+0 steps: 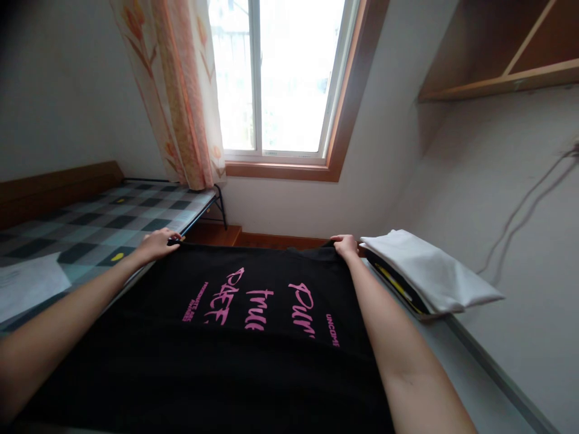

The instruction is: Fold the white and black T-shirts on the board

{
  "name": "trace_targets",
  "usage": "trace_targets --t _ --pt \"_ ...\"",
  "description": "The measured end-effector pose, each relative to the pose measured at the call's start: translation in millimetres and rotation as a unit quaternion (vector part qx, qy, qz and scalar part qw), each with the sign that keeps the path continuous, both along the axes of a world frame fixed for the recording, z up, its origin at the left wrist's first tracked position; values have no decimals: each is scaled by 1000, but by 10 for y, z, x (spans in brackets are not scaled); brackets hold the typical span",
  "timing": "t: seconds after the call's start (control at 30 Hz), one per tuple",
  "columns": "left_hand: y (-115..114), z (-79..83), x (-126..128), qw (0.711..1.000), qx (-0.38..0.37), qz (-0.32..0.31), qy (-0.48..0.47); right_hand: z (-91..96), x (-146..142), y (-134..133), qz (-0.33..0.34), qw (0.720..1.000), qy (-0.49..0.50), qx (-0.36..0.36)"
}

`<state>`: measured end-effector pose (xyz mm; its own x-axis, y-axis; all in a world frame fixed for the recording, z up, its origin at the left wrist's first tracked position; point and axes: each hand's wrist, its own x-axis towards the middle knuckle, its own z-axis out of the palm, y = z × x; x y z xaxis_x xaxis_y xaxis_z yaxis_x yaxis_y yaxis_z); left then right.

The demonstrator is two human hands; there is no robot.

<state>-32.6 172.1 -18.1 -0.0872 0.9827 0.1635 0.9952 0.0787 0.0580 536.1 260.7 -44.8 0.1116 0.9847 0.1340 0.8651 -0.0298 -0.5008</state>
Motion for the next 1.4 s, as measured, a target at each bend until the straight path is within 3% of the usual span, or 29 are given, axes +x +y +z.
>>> trace_targets --t 0.1,0.2,0.3,0.4,0.5,0.63,0.8,0.93,1.07,1.17,1.27,1.4 --pt "-35 -29 173 1000 13 -3 16 150 -20 -210 23 994 74 81" --pt "-28 -28 297 999 36 -18 23 253 33 -598 162 970 141 118" --pt "-4 -22 406 998 43 -55 6 253 125 -1063 316 943 102 -27" --pt "22 -34 546 994 31 -102 -18 205 183 -1399 366 918 83 -127" --pt "51 -81 737 989 23 -138 -50 192 131 -1504 310 937 104 -122" --pt "91 -204 1083 974 16 -179 -135 198 -183 -1450 204 967 135 -68" --pt "115 -346 1633 942 -16 -188 -279 87 -694 -1507 263 964 41 -16" --pt "160 -391 2065 924 -41 -171 -339 -9 -868 -1658 282 959 -26 12" --pt "246 -439 2427 927 -40 -148 -343 32 -752 -1712 234 970 -45 53" --pt "276 -458 2669 932 -38 -128 -337 103 -475 -1661 74 993 -87 34" --pt "256 -423 2887 939 -43 -102 -325 104 -121 -1571 -67 990 -123 -33" --pt "215 -340 3117 946 -59 -48 -315 -20 203 -1437 -82 989 -79 -90"
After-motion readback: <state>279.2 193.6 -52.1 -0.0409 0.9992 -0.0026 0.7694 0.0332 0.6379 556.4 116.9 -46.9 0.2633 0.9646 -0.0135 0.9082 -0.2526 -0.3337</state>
